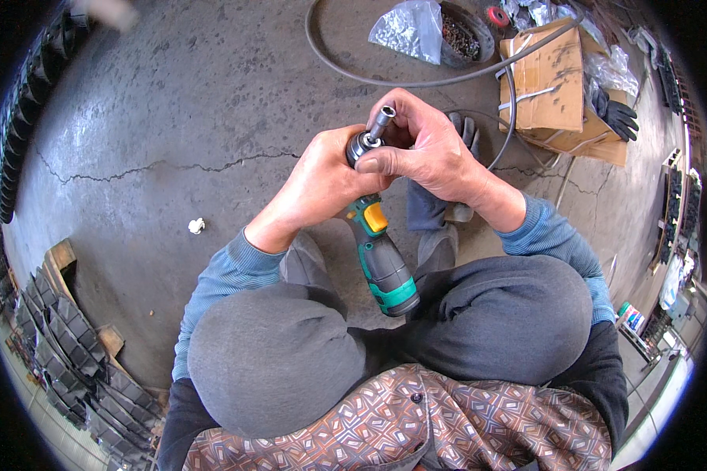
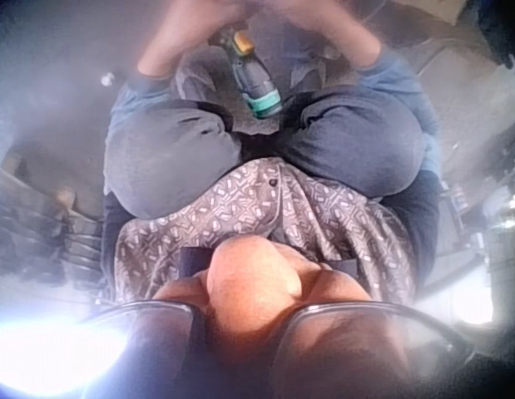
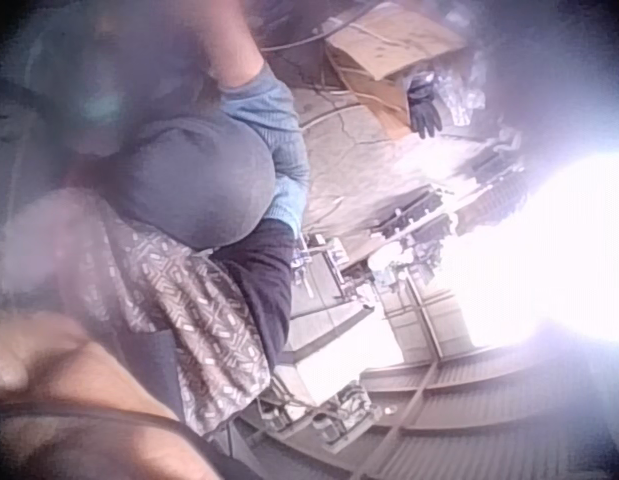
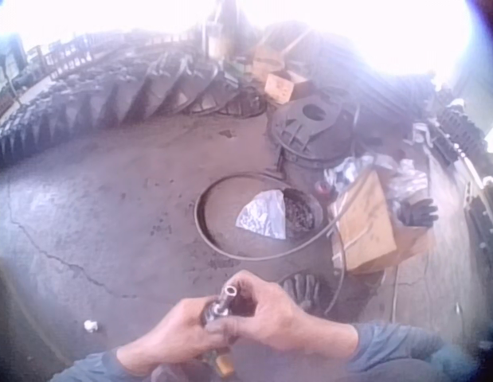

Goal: The person sits on the floor and inserts a metal bit into the chuck of a cordless drill, then tightens the chuck by hand. The person then stands and holds the drill while looking at rows of snow tracks on the floor.

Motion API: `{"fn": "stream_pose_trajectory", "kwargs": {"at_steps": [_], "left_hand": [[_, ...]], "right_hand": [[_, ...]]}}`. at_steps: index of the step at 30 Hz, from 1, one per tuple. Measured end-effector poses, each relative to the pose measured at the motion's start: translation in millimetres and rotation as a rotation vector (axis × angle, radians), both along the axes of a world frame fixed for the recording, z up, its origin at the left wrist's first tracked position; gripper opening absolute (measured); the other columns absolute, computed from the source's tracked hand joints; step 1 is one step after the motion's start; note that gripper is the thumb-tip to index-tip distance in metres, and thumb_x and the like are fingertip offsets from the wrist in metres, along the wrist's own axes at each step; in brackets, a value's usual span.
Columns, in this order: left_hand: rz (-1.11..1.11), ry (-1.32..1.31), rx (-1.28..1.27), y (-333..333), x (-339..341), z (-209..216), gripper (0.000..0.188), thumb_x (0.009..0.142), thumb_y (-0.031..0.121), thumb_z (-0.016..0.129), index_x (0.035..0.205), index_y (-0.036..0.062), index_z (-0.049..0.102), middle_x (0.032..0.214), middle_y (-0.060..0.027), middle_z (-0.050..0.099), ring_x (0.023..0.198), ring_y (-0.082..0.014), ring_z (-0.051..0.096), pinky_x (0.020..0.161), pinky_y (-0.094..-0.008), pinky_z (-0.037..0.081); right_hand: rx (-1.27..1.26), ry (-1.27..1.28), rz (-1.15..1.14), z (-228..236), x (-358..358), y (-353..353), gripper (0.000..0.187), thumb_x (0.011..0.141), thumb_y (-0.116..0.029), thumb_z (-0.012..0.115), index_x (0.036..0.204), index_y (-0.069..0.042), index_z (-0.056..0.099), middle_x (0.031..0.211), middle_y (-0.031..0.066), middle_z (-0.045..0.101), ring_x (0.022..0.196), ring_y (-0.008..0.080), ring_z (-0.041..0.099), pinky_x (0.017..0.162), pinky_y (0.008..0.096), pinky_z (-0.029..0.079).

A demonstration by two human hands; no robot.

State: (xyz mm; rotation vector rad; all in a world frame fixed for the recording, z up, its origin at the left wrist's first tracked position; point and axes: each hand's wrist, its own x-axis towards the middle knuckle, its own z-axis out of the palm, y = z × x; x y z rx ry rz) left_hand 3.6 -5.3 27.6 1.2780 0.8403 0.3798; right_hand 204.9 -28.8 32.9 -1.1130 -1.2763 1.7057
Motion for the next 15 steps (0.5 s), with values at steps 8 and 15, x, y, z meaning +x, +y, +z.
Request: {"fn": "stream_pose_trajectory", "kwargs": {"at_steps": [8,15], "left_hand": [[-0.019,-0.046,-0.014,2.4,0.2,-3.6,0.027,0.084,0.011,0.077,0.106,-0.0013,0.067,0.091,-0.0031,0.07,0.085,-0.0102,0.065,0.075,-0.0282,0.056],[0.026,-0.03,-0.071,0.3,-2.7,-2.3,0.025,0.085,0.009,0.076,0.106,-0.0021,0.069,0.091,-0.0031,0.07,0.086,-0.0103,0.065,0.076,-0.0282,0.056]], "right_hand": [[-0.03,0.032,0.02,2.6,5.0,1.6,0.033,0.091,-0.017,0.081,0.114,-0.003,0.062,0.099,0.0026,0.069,0.09,0.008,0.063,0.08,0.0267,0.053],[-0.087,0.082,0.11,3.8,7.4,5.1,0.038,0.091,-0.013,0.081,0.123,-0.003,0.063,0.107,0.0019,0.068,0.1,0.0097,0.064,0.091,0.0292,0.054]]}}
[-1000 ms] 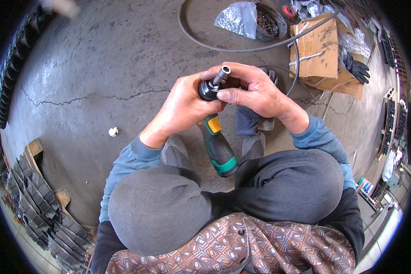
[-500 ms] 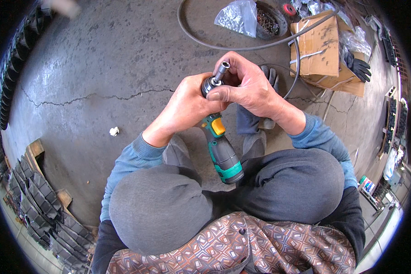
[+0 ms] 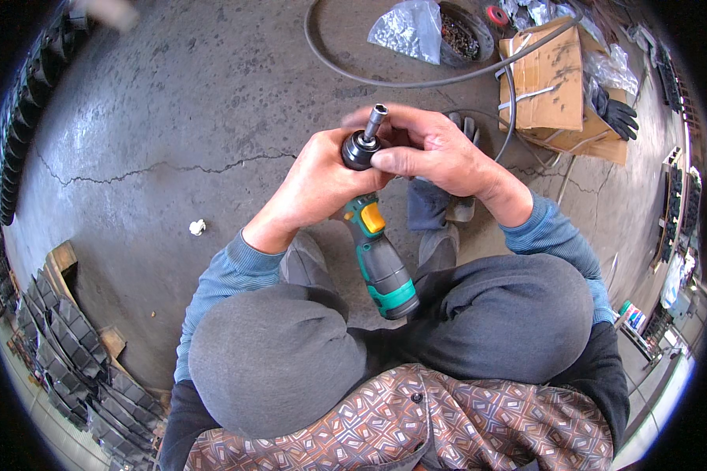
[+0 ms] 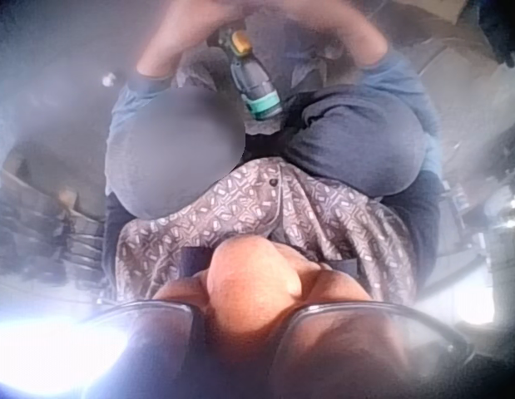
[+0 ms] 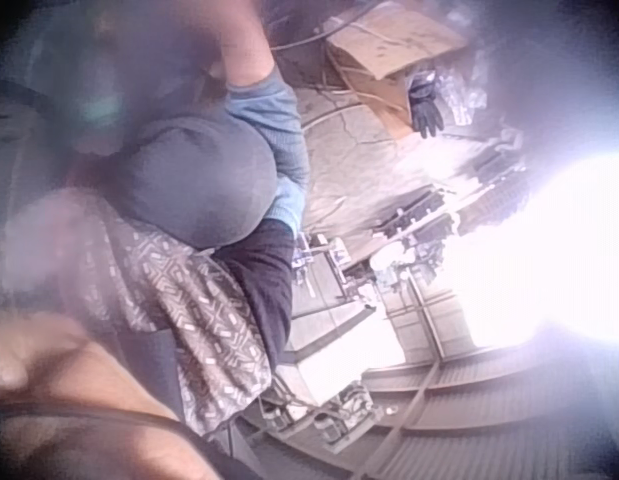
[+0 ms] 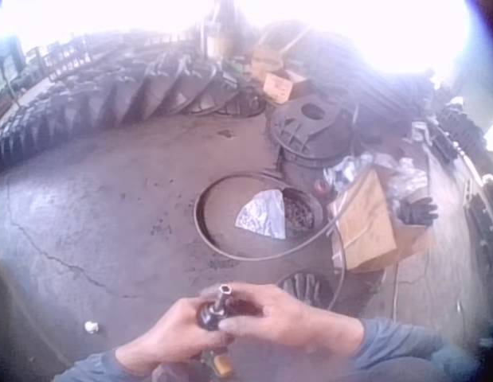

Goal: The person sits on the floor and inserts a metal bit into the chuck of a cordless drill, then tightens the chuck by hand. The person then stands and holds the drill while looking at rows of snow tracks on the floor.

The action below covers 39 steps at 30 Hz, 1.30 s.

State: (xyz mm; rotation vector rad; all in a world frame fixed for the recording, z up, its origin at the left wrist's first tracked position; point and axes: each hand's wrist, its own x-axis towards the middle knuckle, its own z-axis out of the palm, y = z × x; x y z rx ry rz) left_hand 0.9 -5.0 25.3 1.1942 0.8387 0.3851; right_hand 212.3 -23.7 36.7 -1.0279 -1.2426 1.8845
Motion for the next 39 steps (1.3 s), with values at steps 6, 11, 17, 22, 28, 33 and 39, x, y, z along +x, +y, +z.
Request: {"fn": "stream_pose_trajectory", "kwargs": {"at_steps": [6,11,17,22,28,33,39], "left_hand": [[-0.02,-0.003,0.014,0.0,1.7,-1.7,0.025,0.085,0.009,0.077,0.104,-0.0038,0.069,0.094,-0.0042,0.071,0.087,-0.0104,0.065,0.077,-0.0281,0.056],[0.053,-0.045,-0.021,-2.7,3.2,3.7,0.024,0.085,0.01,0.077,0.104,-0.0029,0.07,0.093,-0.0039,0.071,0.087,-0.0103,0.065,0.077,-0.0283,0.056],[-0.014,0.011,0.029,0.1,-0.5,-3.8,0.026,0.085,0.009,0.077,0.105,-0.0038,0.069,0.092,-0.0044,0.071,0.085,-0.0102,0.065,0.076,-0.028,0.056],[0.017,-0.028,-0.028,-0.8,4.0,6.4,0.023,0.085,0.008,0.076,0.105,-0.0028,0.07,0.092,-0.004,0.072,0.086,-0.0103,0.065,0.077,-0.0286,0.056],[-0.036,0.003,0.007,-0.2,0.8,-0.7,0.022,0.087,0.009,0.075,0.106,-0.0034,0.071,0.094,-0.0037,0.072,0.087,-0.0101,0.066,0.077,-0.0289,0.056],[0.019,-0.065,-0.018,-2.1,2.7,3.7,0.025,0.087,0.009,0.076,0.107,-0.0038,0.07,0.095,-0.0038,0.073,0.088,-0.0106,0.066,0.079,-0.0288,0.056],[-0.067,-0.042,0.022,0.9,-1.9,-3.5,0.03,0.084,0.009,0.078,0.11,-0.0038,0.069,0.097,-0.0044,0.072,0.09,-0.0116,0.067,0.081,-0.0294,0.057]], "right_hand": [[0.086,-0.101,-0.083,-7.3,-5.7,-3.8,0.036,0.095,-0.019,0.077,0.124,-0.001,0.064,0.1,-0.0015,0.067,0.087,0.0059,0.059,0.076,0.0241,0.05],[0.013,0.002,-0.007,0.5,3.6,0.9,0.038,0.095,-0.02,0.077,0.126,-0.001,0.063,0.097,-0.0032,0.066,0.083,0.0054,0.057,0.07,0.0228,0.048],[0.118,-0.127,-0.106,-12.2,-7.8,-3.2,0.047,0.094,-0.023,0.079,0.132,-0.005,0.059,0.099,-0.0016,0.068,0.09,0.0072,0.062,0.07,0.0239,0.048],[-0.119,-0.02,0.003,-1.5,7.6,1.7,0.037,0.089,-0.019,0.083,0.116,-0.004,0.064,0.099,0.0008,0.068,0.09,0.0081,0.063,0.078,0.0255,0.052],[0.011,0.002,-0.105,-9.2,-5.4,-2.0,0.032,0.09,-0.016,0.082,0.114,-0.003,0.064,0.098,-0.0002,0.067,0.088,0.0072,0.062,0.077,0.0248,0.051],[-0.071,-0.011,-0.034,-1.1,3.5,0.2,0.035,0.09,-0.016,0.082,0.115,-0.002,0.063,0.099,0.0009,0.068,0.088,0.0072,0.062,0.076,0.0253,0.051],[0.054,-0.084,-0.055,-3.0,-2.4,-3.9,0.05,0.089,-0.013,0.083,0.132,-0.002,0.059,0.108,0.0057,0.07,0.103,0.011,0.066,0.092,0.0285,0.054]]}}
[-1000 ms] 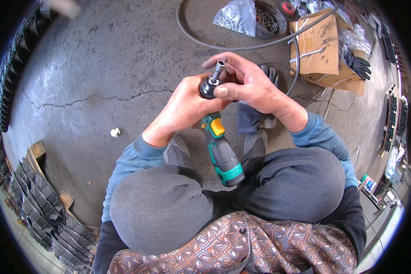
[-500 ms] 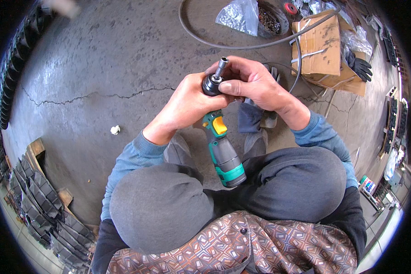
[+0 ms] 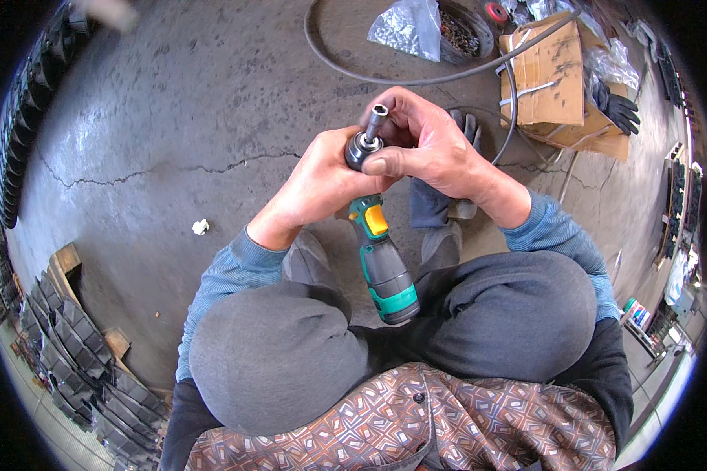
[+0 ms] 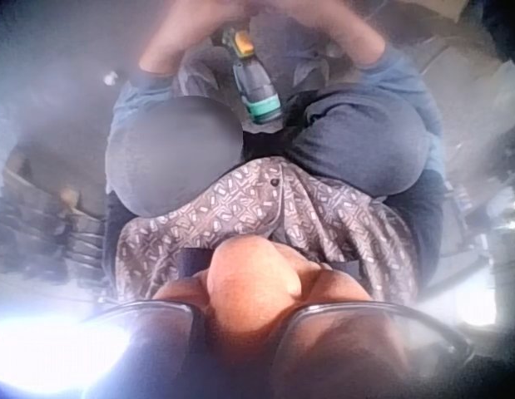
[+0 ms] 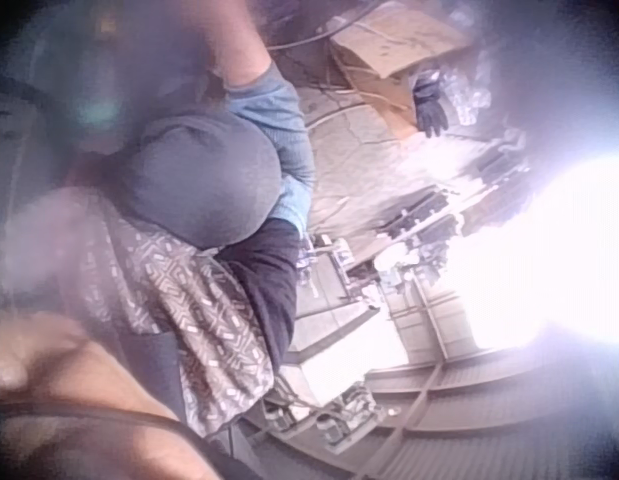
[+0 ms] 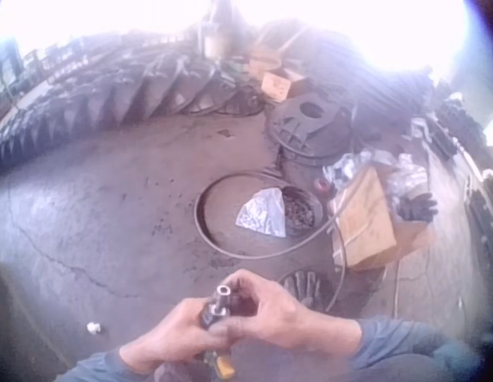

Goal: The person sits on the floor and inserts a metal bit into the chuck of a cordless drill, then tightens the chuck by hand. The person then stands and holds the drill while looking at rows of snow tracks on the floor.

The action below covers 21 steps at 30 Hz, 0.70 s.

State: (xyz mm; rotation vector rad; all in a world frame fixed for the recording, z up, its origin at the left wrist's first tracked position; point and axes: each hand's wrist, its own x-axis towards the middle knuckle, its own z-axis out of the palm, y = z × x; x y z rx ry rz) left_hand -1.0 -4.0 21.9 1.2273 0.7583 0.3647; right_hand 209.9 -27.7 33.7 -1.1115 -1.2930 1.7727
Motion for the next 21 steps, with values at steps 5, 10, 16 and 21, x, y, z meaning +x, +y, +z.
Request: {"fn": "stream_pose_trajectory", "kwargs": {"at_steps": [5,10,16,21], "left_hand": [[0.068,-0.082,-0.024,-3.6,3.9,4.5,0.032,0.08,0.012,0.079,0.107,-0.0022,0.068,0.091,-0.0019,0.068,0.085,-0.0095,0.063,0.077,-0.0291,0.055],[0.032,-0.059,-0.022,-2.8,-2.4,-5.0,0.034,0.081,0.012,0.079,0.109,-0.0021,0.067,0.092,-0.0019,0.069,0.087,-0.0099,0.064,0.079,-0.029,0.056],[0.071,-0.107,-0.066,-5.7,4.3,11.0,0.038,0.081,0.015,0.082,0.112,-0.0025,0.067,0.1,-0.0043,0.072,0.093,-0.0129,0.069,0.084,-0.0303,0.058],[0.038,-0.068,-0.05,-1.5,-5.1,-5.1,0.032,0.082,0.013,0.079,0.108,-0.0025,0.067,0.099,-0.005,0.072,0.091,-0.014,0.069,0.084,-0.0314,0.058]], "right_hand": [[-0.001,0.075,0.017,14.8,0.1,2.2,0.046,0.086,-0.023,0.085,0.119,0.002,0.065,0.094,0.0029,0.066,0.087,0.0093,0.06,0.078,0.0276,0.051],[0.152,-0.184,0.015,27.1,-4.1,0.7,0.046,0.086,-0.024,0.085,0.116,0.003,0.063,0.088,0.003,0.065,0.081,0.012,0.061,0.074,0.03,0.051],[0.265,-0.044,0.069,13.5,0.1,5.1,0.038,0.09,-0.022,0.08,0.116,0.001,0.065,0.085,0.0048,0.066,0.08,0.0126,0.061,0.073,0.032,0.052],[0.222,-0.279,-0.015,24.3,-5.8,0.7,0.039,0.091,-0.023,0.079,0.12,-0.001,0.066,0.085,0.0051,0.067,0.08,0.0123,0.061,0.072,0.0308,0.052]]}}
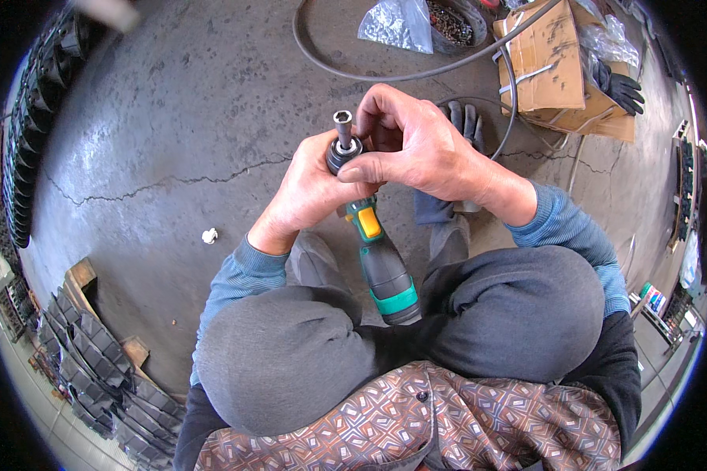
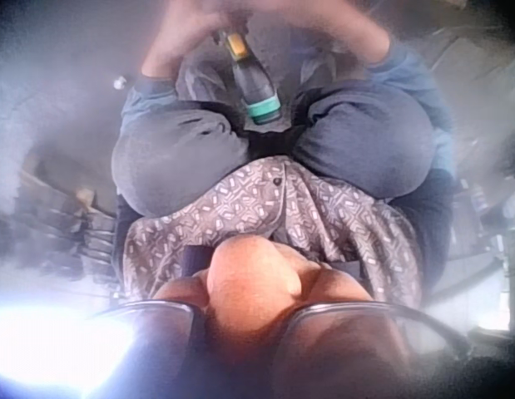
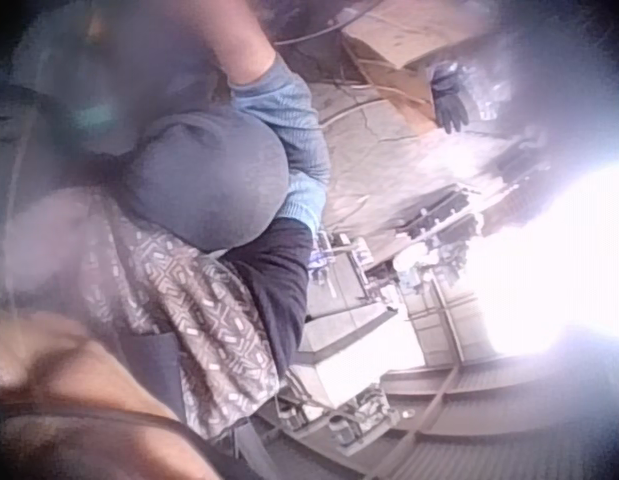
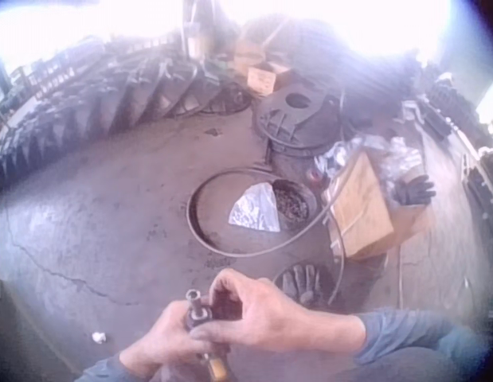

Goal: The person sits on the floor and inserts a metal bit into the chuck of a cordless drill, then tightens the chuck by hand. The person then stands and holds the drill while looking at rows of snow tracks on the floor.

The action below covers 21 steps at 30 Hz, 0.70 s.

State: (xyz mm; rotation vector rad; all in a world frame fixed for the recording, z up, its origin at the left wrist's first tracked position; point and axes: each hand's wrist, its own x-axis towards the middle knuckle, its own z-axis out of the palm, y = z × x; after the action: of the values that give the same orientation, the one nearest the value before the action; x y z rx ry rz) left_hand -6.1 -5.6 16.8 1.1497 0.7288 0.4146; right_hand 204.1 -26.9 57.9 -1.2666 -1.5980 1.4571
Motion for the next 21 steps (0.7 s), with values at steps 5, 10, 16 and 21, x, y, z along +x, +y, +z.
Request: {"fn": "stream_pose_trajectory", "kwargs": {"at_steps": [5,10,16,21], "left_hand": [[0.033,-0.039,-0.061,-0.4,8.1,10.3,0.027,0.082,0.009,0.076,0.104,-0.0022,0.067,0.097,-0.0059,0.072,0.089,-0.0137,0.069,0.082,-0.0308,0.058],[0.017,-0.022,-0.092,-0.6,5.7,5.5,0.029,0.081,0.007,0.077,0.107,-0.0036,0.067,0.096,-0.0063,0.072,0.09,-0.0123,0.068,0.081,-0.0293,0.057],[0.029,-0.032,-0.106,-0.7,6.3,4.9,0.025,0.085,0.011,0.076,0.105,-0.0027,0.069,0.092,-0.0071,0.073,0.086,-0.0147,0.07,0.079,-0.031,0.059],[0.009,-0.028,-0.084,-0.5,7.8,-1.2,0.02,0.087,0.014,0.074,0.1,-0.0004,0.07,0.089,-0.0083,0.074,0.083,-0.0173,0.072,0.078,-0.033,0.06]], "right_hand": [[-0.076,0.213,0.115,-14.0,11.7,2.7,0.048,0.095,-0.02,0.075,0.137,-0.001,0.06,0.093,0.0025,0.067,0.088,0.0104,0.06,0.078,0.0303,0.051],[-0.152,0.196,0.08,-11.4,5.3,4.0,0.037,0.093,-0.017,0.077,0.122,0.0,0.062,0.092,0.0025,0.065,0.087,0.008,0.059,0.071,0.0268,0.049],[-0.348,0.313,0.058,-14.9,12.4,3.7,0.047,0.096,-0.027,0.076,0.133,-0.001,0.062,0.085,-0.0028,0.06,0.074,0.0055,0.054,0.063,0.0219,0.044],[-0.263,0.296,0.005,-27.1,7.4,4.9,0.04,0.093,-0.021,0.079,0.124,0.0,0.065,0.081,-0.0025,0.061,0.069,0.0036,0.053,0.057,0.0207,0.041]]}}
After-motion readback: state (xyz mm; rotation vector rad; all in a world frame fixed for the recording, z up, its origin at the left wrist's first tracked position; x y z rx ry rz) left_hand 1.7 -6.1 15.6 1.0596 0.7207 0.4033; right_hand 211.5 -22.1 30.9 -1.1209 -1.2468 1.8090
